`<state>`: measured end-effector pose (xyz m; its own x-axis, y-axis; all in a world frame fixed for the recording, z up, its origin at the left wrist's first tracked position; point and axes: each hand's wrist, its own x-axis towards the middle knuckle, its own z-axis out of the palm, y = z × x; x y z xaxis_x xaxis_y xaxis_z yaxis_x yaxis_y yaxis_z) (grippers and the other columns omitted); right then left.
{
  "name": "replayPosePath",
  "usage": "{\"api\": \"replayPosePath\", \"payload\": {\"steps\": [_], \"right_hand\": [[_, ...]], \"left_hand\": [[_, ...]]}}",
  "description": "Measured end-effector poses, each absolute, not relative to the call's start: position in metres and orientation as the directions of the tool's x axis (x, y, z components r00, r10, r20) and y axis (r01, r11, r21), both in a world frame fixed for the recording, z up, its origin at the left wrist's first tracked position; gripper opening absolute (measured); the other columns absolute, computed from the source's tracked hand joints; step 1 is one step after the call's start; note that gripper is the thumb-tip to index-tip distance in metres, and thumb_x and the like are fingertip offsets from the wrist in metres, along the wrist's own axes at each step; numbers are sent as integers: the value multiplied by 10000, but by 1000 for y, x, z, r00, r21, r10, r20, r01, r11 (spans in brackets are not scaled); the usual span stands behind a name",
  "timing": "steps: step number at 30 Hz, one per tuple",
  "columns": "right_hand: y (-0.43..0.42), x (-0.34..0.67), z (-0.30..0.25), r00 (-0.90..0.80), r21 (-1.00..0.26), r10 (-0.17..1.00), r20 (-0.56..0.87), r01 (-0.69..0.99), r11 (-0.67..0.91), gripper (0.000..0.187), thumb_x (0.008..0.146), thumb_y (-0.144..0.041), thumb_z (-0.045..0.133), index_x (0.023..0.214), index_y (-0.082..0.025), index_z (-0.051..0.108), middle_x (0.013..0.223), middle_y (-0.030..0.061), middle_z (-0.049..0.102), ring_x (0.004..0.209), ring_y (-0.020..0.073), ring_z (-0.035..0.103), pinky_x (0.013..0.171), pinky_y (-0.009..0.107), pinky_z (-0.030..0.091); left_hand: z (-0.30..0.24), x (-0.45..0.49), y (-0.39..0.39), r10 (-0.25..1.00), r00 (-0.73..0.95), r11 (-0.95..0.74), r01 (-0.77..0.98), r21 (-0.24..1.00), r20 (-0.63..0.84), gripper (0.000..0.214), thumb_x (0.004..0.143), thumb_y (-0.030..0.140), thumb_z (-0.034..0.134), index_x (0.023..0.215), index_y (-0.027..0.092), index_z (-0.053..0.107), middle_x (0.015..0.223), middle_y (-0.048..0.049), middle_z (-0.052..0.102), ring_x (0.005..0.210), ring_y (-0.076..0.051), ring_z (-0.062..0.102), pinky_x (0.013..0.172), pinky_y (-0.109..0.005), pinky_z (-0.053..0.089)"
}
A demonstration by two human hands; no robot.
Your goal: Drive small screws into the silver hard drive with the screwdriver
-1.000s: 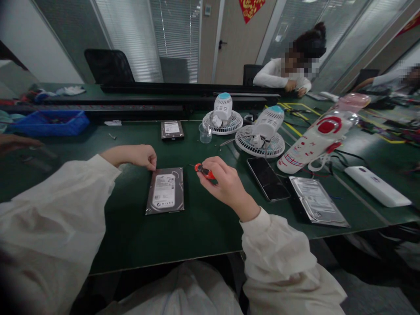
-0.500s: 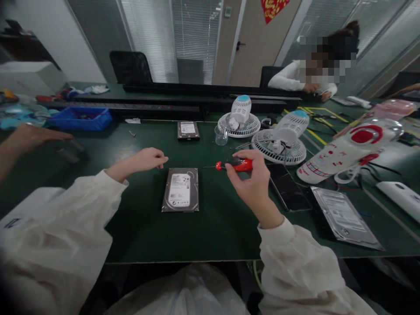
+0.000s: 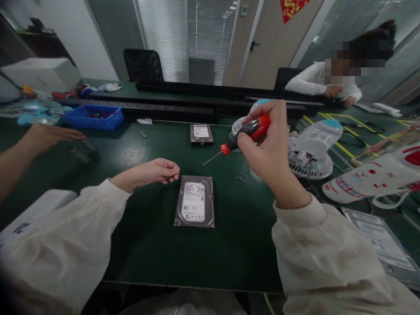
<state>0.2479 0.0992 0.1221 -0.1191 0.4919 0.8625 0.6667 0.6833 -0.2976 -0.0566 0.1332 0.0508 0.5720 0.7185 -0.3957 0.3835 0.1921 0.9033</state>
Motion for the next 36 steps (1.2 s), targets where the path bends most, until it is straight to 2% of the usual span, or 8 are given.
{"api": "replayPosePath", "payload": {"steps": [5, 9, 12, 16, 20, 24, 28, 36], "right_hand": [[130, 235, 127, -190, -339, 534, 823, 590, 733, 413, 739, -36, 673, 1003, -266, 455, 965, 32, 630, 839, 184, 601, 730, 364, 531], [138, 228, 119, -223, -378, 560, 798, 539, 753, 388, 785, -83, 681, 1020, -285, 448, 986, 23, 616, 850, 190, 607, 759, 396, 560], [135, 223, 113, -258, -393, 560, 788, 490, 778, 373, 797, -112, 687, 1032, -277, 448, 995, 22, 602, 871, 184, 621, 770, 386, 577], [132, 216, 109, -285, -411, 585, 759, 487, 770, 345, 834, -239, 730, 1056, -281, 470, 1063, 41, 601, 921, 203, 633, 781, 396, 593], [136, 213, 107, -285, -437, 580, 763, 434, 788, 398, 795, -334, 789, 1058, -312, 491, 1079, 34, 595, 918, 232, 632, 750, 433, 589], [142, 211, 106, -311, -443, 579, 754, 411, 797, 396, 798, -340, 783, 1071, -319, 497, 1048, 29, 606, 912, 237, 632, 740, 439, 584], [146, 207, 102, -353, -437, 586, 729, 418, 796, 392, 817, -362, 774, 1098, -319, 504, 1078, 36, 632, 930, 243, 644, 723, 436, 589], [143, 199, 103, -409, -399, 561, 720, 417, 817, 375, 837, -377, 753, 1095, -312, 489, 1077, 38, 617, 892, 226, 636, 694, 417, 572]], "left_hand": [[52, -57, 140, 638, 646, 255, 336, 907, -419, 128, 839, 237, 669, 748, 181, 598, 780, 31, 608, 682, -90, 530, 674, -246, 438], [47, -56, 144, 638, 630, 256, 368, 894, -442, 144, 859, 235, 654, 742, 180, 592, 778, 34, 600, 676, -88, 524, 661, -238, 434], [40, -57, 146, 668, 593, 238, 404, 883, -450, 131, 893, 257, 653, 792, 177, 628, 802, 21, 625, 670, -90, 531, 642, -236, 435], [31, -55, 147, 705, 558, 220, 414, 883, -438, 168, 917, 327, 680, 868, 167, 682, 855, -4, 677, 686, -94, 550, 633, -234, 439], [27, -53, 148, 748, 516, 228, 391, 892, -417, 169, 896, 322, 705, 882, 154, 707, 891, -29, 720, 713, -105, 577, 629, -237, 441], [25, -52, 148, 762, 497, 224, 400, 889, -415, 182, 938, 295, 657, 1004, 144, 734, 894, -35, 737, 700, -112, 597, 616, -247, 461], [27, -51, 144, 771, 503, 134, 472, 872, -391, 267, 962, 266, 605, 1142, 126, 743, 907, -49, 744, 710, -137, 641, 603, -267, 510], [29, -51, 136, 769, 539, 79, 453, 888, -344, 295, 937, 234, 624, 1167, 110, 761, 944, -83, 760, 766, -167, 705, 643, -287, 604]]}}
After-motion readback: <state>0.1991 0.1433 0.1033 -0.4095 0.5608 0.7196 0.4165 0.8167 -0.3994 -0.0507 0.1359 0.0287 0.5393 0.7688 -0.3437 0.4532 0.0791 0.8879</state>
